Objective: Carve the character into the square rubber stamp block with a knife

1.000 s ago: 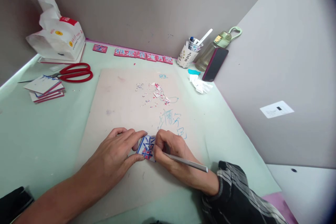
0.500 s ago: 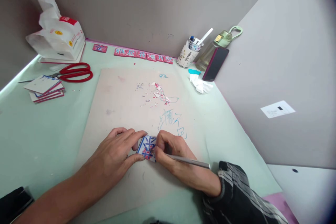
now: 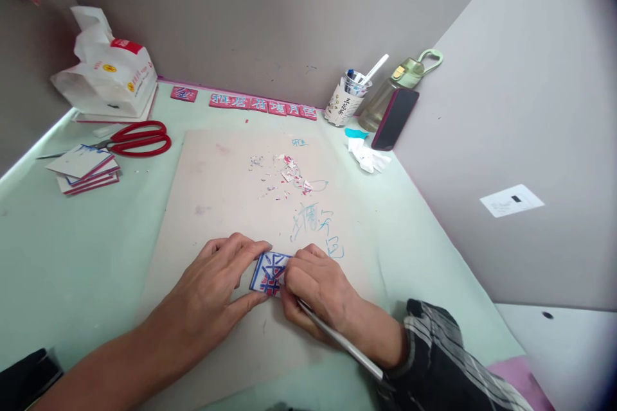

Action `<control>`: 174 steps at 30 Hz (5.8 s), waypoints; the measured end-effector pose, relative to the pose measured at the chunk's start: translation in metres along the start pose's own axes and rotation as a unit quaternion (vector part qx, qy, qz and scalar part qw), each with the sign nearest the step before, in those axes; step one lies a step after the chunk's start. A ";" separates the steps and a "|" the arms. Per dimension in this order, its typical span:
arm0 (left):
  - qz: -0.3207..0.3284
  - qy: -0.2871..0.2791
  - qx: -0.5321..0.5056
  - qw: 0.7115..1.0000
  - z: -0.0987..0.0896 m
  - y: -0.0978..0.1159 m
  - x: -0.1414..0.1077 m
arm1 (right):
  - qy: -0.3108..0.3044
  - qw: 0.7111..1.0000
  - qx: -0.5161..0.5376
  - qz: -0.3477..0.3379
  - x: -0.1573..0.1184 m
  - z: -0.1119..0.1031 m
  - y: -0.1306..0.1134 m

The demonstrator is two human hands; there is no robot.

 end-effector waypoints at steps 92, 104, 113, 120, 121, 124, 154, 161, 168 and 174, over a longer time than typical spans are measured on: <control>-0.036 0.043 0.063 0.996 0.000 0.012 0.013 | -0.020 0.974 -0.220 -0.053 -0.001 0.006 -0.028; -0.054 0.052 0.059 0.995 0.000 0.014 0.011 | 0.009 0.972 -0.230 -0.056 -0.003 0.006 -0.031; -0.037 0.076 0.058 0.995 0.005 0.015 0.004 | 0.041 0.958 -0.282 0.044 -0.003 0.001 -0.006; -0.023 0.072 0.075 0.994 0.005 0.014 0.003 | 0.086 0.991 -0.021 0.104 0.001 -0.007 -0.001; -0.020 0.072 0.076 0.994 0.005 0.013 0.003 | 0.069 0.988 0.019 0.135 0.001 -0.008 -0.003; -0.009 0.071 0.075 0.995 0.004 0.012 0.003 | 0.038 0.966 0.101 0.237 0.001 -0.011 -0.003; -0.023 0.068 0.053 0.996 0.003 0.011 0.000 | -0.023 0.948 0.137 0.285 0.003 -0.011 0.006; -0.026 0.060 0.056 0.996 0.004 0.009 0.001 | -0.076 0.961 0.110 0.241 0.012 -0.016 0.002; -0.027 0.056 0.059 0.996 0.005 0.008 0.002 | -0.089 0.958 0.115 0.247 0.014 -0.017 0.002; -0.027 0.053 0.062 0.996 0.004 0.009 0.001 | -0.083 0.951 0.126 0.270 0.014 -0.016 0.004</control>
Point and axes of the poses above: each hand's wrist, its own x-axis towards the middle knuckle, its own z-axis out of the palm, y = z × x, the point moved 3 cm from there along x, towards the middle knuckle, and after that the axes turned 4 degrees about y, right-handed, at the moved point
